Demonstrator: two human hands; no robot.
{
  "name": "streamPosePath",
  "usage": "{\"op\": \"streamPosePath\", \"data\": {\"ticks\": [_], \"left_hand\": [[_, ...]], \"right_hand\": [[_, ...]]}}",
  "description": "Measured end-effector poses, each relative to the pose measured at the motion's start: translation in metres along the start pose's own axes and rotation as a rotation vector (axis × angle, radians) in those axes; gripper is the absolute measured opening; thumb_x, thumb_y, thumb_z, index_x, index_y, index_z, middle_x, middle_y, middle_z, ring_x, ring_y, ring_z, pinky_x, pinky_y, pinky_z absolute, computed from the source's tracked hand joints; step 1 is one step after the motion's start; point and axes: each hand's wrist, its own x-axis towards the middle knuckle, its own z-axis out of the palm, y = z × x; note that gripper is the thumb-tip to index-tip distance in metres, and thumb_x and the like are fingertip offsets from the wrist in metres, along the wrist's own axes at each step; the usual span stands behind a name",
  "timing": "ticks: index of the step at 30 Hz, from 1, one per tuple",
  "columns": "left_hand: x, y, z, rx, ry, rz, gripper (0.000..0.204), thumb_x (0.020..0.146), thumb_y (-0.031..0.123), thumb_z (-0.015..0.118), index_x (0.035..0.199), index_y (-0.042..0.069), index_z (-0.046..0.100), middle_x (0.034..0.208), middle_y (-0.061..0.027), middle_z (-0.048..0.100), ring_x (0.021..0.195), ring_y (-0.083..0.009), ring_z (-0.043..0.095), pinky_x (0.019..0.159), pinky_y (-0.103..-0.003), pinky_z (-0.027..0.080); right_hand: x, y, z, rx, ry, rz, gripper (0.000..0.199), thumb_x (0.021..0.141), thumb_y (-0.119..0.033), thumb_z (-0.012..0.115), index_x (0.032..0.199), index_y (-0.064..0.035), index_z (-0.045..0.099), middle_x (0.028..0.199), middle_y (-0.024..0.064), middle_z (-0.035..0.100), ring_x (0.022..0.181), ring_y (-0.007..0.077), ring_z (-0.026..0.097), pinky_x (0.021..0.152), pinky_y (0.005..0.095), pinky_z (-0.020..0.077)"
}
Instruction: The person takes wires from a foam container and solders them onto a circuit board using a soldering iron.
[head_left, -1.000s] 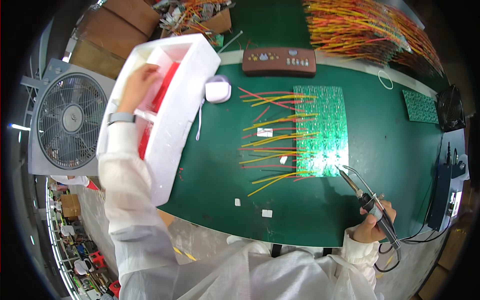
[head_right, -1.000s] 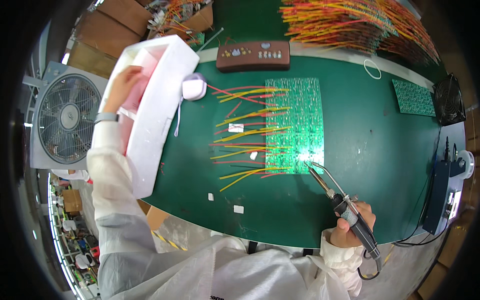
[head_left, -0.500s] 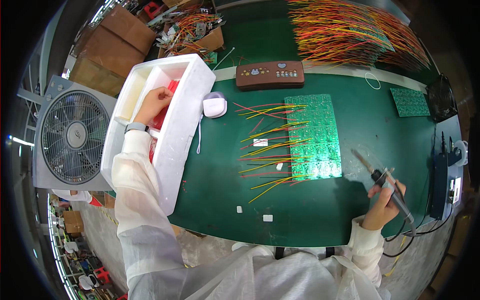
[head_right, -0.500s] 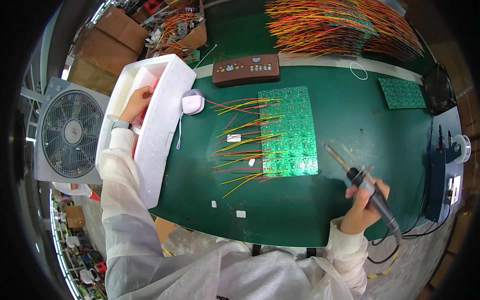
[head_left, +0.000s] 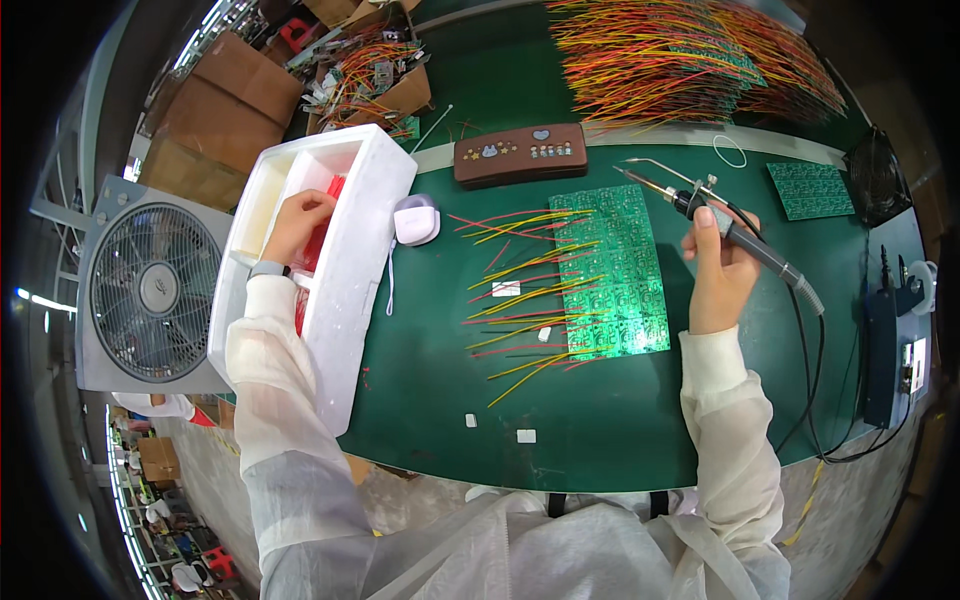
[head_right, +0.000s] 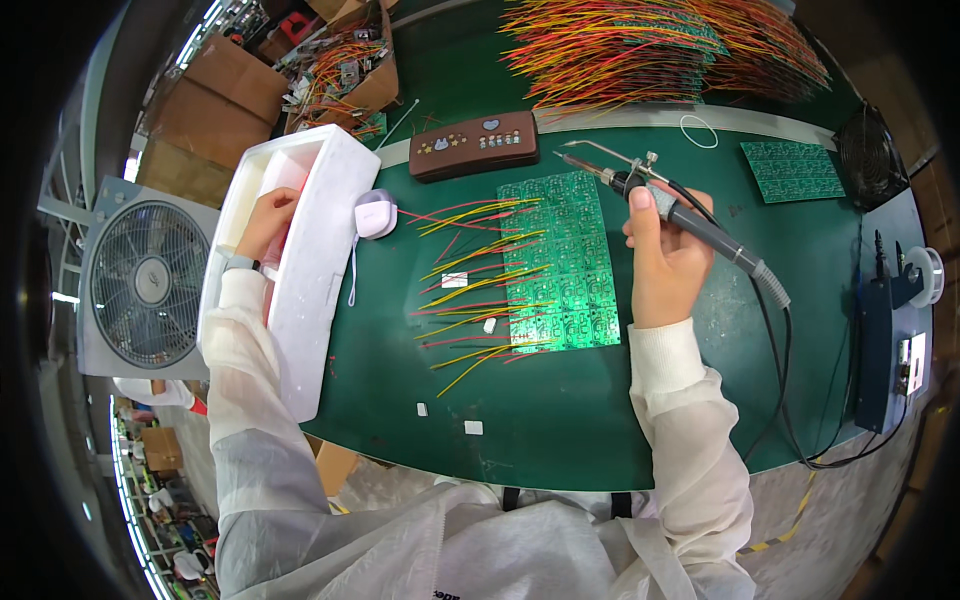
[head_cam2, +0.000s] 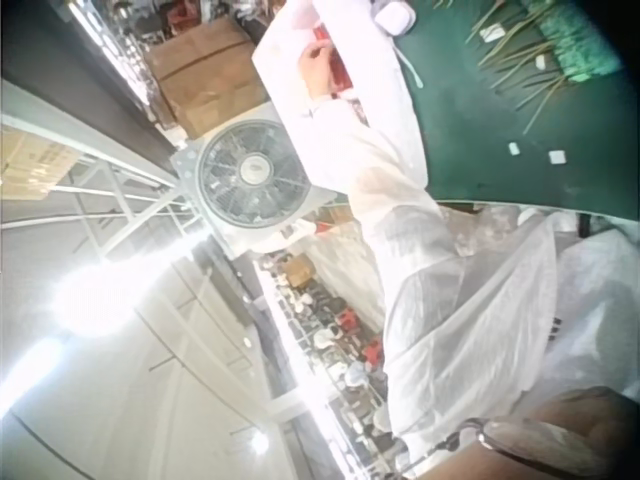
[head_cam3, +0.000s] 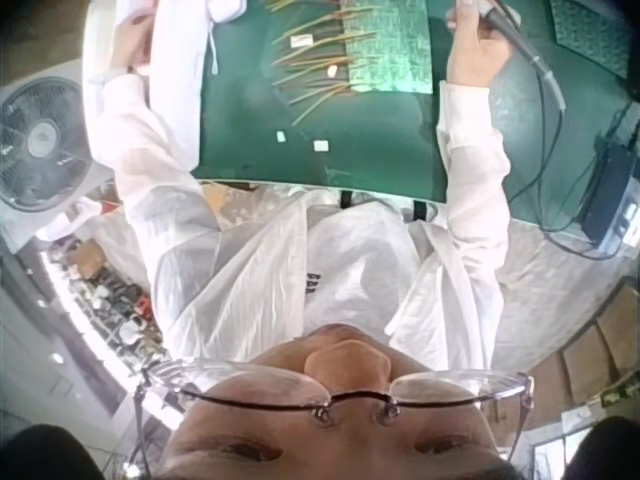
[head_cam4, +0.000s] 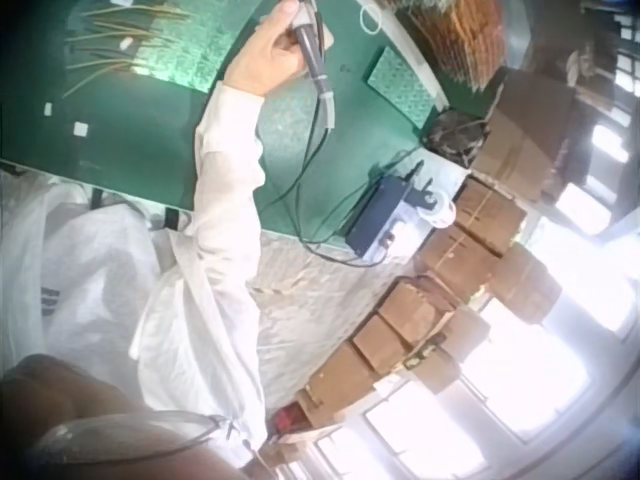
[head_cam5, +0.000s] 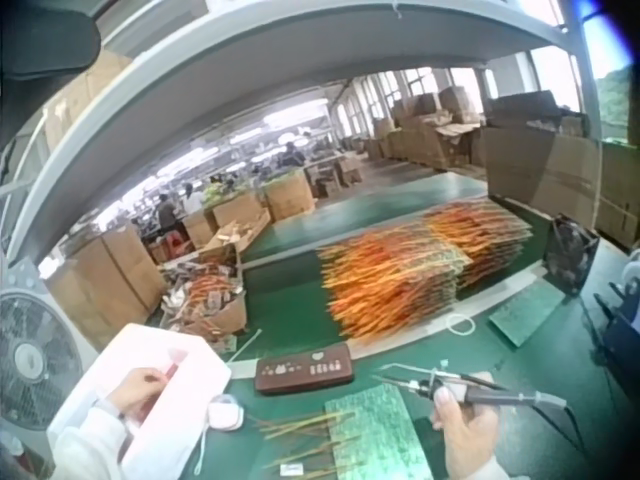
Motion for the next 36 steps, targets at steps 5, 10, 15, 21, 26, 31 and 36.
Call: {"op": "streamPosePath", "data": {"ticks": [5,10,15,21,26,31,36], "left_hand": [[-0.018,0.036,-0.006,-0.108,0.311,0.285,0.011,0.078,0.008,0.055,0.084,-0.001,0.054,0.08,-0.0065,0.058,0.073,-0.0113,0.054,0.07,-0.022,0.043],[-0.054,0.156,0.083,-0.072,0.118,0.495,0.007,0.082,0.007,0.051,0.086,0.002,0.052,0.079,-0.003,0.054,0.073,-0.0094,0.051,0.069,-0.021,0.041],[-0.04,0.154,0.205,0.038,0.094,0.647,0.007,0.081,0.005,0.049,0.085,0.0,0.045,0.073,-0.0075,0.052,0.063,-0.0134,0.049,0.059,-0.023,0.039],[-0.077,0.162,0.234,-0.104,0.06,0.527,0.005,0.077,0.001,0.049,0.081,-0.001,0.046,0.076,-0.0103,0.051,0.068,-0.0204,0.05,0.064,-0.028,0.04],[-0.098,0.161,0.244,-0.06,0.193,0.612,0.007,0.068,0.002,0.061,0.074,0.003,0.057,0.074,-0.0054,0.051,0.069,-0.0193,0.05,0.062,-0.028,0.039],[-0.105,0.161,0.247,-0.007,0.144,0.57,0.008,0.067,0.005,0.064,0.074,0.007,0.061,0.071,-0.0026,0.049,0.068,-0.017,0.046,0.06,-0.027,0.037],[-0.105,0.158,0.251,-0.059,0.115,0.511,0.01,0.066,0.006,0.066,0.075,0.008,0.062,0.07,-0.0015,0.048,0.067,-0.0155,0.045,0.06,-0.026,0.037]], "right_hand": [[-0.005,0.015,0.004,-0.067,0.005,0.003,0.022,0.075,-0.012,0.061,0.088,-0.0002,0.047,0.073,0.0043,0.051,0.055,0.008,0.048,0.049,0.0188,0.0385],[0.005,0.021,0.0,-0.016,0.052,0.042,0.022,0.077,-0.015,0.06,0.087,-0.0002,0.047,0.071,0.0051,0.052,0.053,0.008,0.048,0.047,0.019,0.0375],[0.002,0.014,-0.005,-0.024,0.093,0.08,0.022,0.076,-0.015,0.061,0.085,-0.0008,0.048,0.068,0.0046,0.051,0.053,0.008,0.047,0.046,0.0187,0.0369],[-0.003,0.003,-0.019,-0.069,0.084,0.058,0.022,0.076,-0.014,0.061,0.086,-0.0005,0.047,0.068,0.0048,0.051,0.052,0.0079,0.047,0.046,0.0184,0.0372],[-0.024,-0.005,-0.035,-0.175,0.07,0.065,0.018,0.077,-0.01,0.058,0.087,0.0002,0.046,0.068,0.0057,0.05,0.051,0.0092,0.047,0.046,0.0189,0.0376],[-0.042,-0.01,-0.041,-0.19,0.1,0.061,0.02,0.077,-0.011,0.057,0.086,0.001,0.045,0.066,0.006,0.048,0.049,0.0099,0.047,0.045,0.0194,0.0381],[-0.05,-0.01,-0.043,-0.276,0.1,0.028,0.023,0.077,-0.016,0.058,0.085,0.0019,0.045,0.06,0.0069,0.046,0.045,0.0118,0.046,0.041,0.0208,0.0373]]}}
